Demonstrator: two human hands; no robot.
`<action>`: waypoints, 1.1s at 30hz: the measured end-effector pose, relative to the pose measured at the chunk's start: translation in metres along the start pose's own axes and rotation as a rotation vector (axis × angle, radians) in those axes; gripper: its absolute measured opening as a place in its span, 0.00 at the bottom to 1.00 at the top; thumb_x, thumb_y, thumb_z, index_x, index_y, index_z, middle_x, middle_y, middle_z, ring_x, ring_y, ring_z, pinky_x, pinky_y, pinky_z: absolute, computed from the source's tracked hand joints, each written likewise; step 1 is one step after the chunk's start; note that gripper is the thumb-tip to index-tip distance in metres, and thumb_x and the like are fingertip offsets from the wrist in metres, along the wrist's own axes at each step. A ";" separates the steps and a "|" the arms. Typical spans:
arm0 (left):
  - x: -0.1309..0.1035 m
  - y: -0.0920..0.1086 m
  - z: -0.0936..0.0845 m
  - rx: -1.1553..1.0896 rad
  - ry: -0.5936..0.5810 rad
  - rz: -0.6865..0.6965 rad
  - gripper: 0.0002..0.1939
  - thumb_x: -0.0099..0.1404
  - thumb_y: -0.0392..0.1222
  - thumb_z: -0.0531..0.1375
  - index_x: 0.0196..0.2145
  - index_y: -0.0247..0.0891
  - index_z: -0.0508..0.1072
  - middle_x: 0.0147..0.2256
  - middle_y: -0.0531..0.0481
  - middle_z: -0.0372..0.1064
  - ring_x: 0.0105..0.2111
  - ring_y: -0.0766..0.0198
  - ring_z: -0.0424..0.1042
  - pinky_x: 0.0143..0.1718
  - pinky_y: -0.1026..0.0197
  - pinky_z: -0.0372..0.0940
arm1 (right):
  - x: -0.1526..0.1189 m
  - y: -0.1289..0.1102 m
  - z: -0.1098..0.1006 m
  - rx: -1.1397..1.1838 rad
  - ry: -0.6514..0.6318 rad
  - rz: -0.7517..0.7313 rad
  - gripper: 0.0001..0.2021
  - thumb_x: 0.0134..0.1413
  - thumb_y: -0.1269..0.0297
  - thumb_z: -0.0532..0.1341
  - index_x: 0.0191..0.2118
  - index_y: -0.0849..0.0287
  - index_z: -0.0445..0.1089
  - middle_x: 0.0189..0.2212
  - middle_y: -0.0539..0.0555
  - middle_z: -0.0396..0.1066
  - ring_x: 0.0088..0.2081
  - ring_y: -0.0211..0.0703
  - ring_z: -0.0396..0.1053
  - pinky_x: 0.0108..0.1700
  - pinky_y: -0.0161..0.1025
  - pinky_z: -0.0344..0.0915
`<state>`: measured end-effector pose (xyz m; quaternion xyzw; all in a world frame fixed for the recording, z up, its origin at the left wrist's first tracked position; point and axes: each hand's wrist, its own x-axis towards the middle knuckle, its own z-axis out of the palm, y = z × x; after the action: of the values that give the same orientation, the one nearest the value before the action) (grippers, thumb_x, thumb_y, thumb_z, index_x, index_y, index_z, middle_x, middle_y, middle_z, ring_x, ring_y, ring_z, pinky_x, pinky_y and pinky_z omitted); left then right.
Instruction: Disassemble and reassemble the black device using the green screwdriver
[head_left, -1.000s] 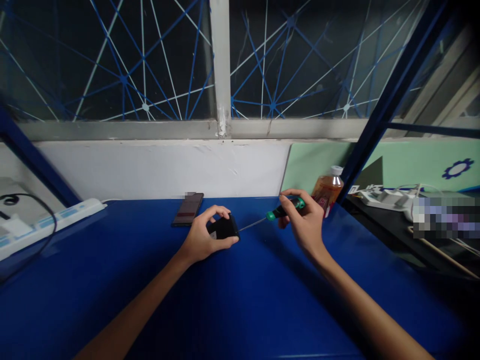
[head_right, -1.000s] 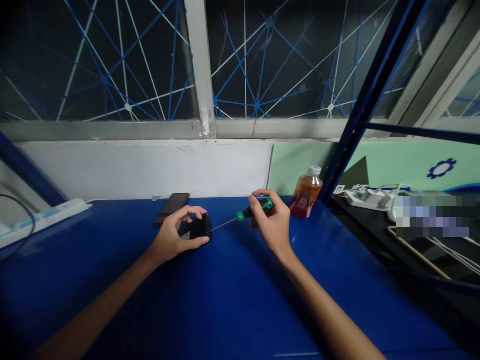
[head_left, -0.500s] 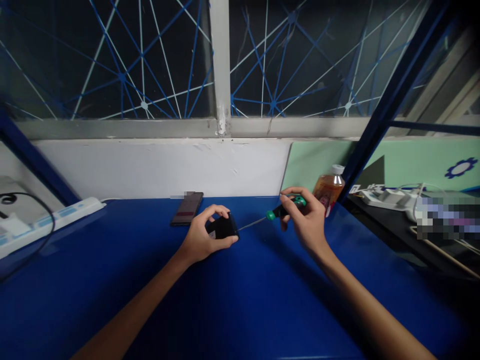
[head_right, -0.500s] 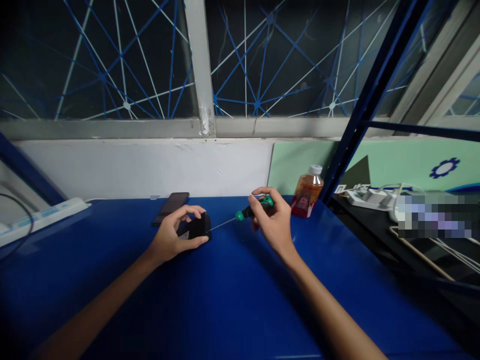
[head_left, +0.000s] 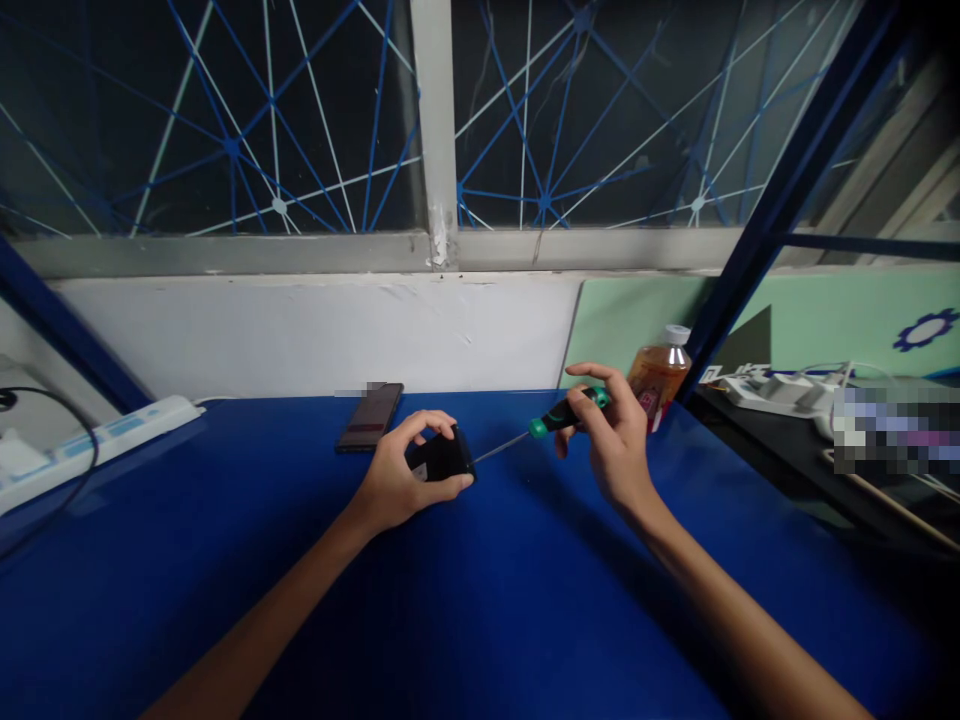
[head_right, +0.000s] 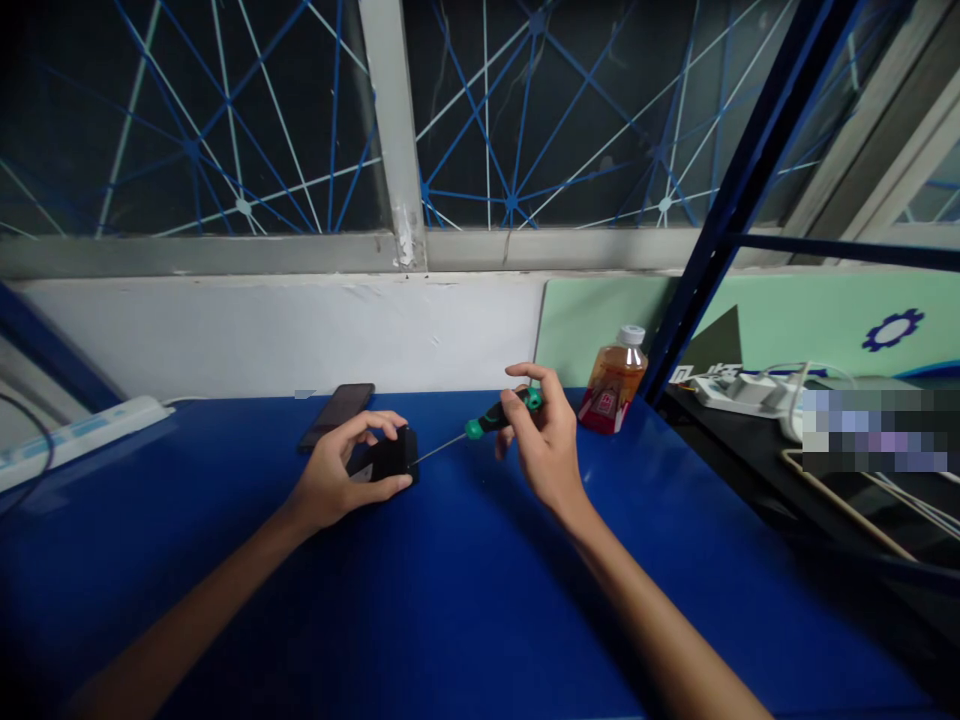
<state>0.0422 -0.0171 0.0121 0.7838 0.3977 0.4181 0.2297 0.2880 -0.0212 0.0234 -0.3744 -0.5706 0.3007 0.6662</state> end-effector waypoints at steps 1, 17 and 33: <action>0.000 0.000 0.000 0.002 0.001 0.002 0.16 0.50 0.44 0.66 0.36 0.43 0.66 0.47 0.46 0.69 0.46 0.51 0.68 0.44 0.48 0.62 | -0.001 -0.001 0.001 -0.019 0.014 0.002 0.15 0.57 0.58 0.58 0.48 0.56 0.62 0.21 0.45 0.64 0.16 0.35 0.65 0.18 0.34 0.61; 0.001 0.000 0.001 0.001 -0.002 -0.004 0.17 0.50 0.44 0.68 0.36 0.42 0.66 0.47 0.46 0.68 0.47 0.52 0.68 0.43 0.50 0.61 | -0.002 -0.004 0.003 -0.044 0.047 -0.009 0.09 0.56 0.58 0.61 0.35 0.58 0.66 0.15 0.43 0.61 0.13 0.34 0.62 0.17 0.33 0.60; 0.000 -0.001 0.001 0.011 0.011 0.002 0.17 0.50 0.45 0.67 0.35 0.42 0.67 0.46 0.45 0.69 0.46 0.51 0.68 0.43 0.49 0.62 | -0.001 -0.004 0.003 -0.074 0.023 0.023 0.12 0.57 0.55 0.61 0.41 0.57 0.64 0.16 0.44 0.63 0.14 0.36 0.64 0.17 0.34 0.62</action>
<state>0.0432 -0.0162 0.0108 0.7831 0.4004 0.4205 0.2229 0.2848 -0.0239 0.0260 -0.4085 -0.5695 0.2827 0.6549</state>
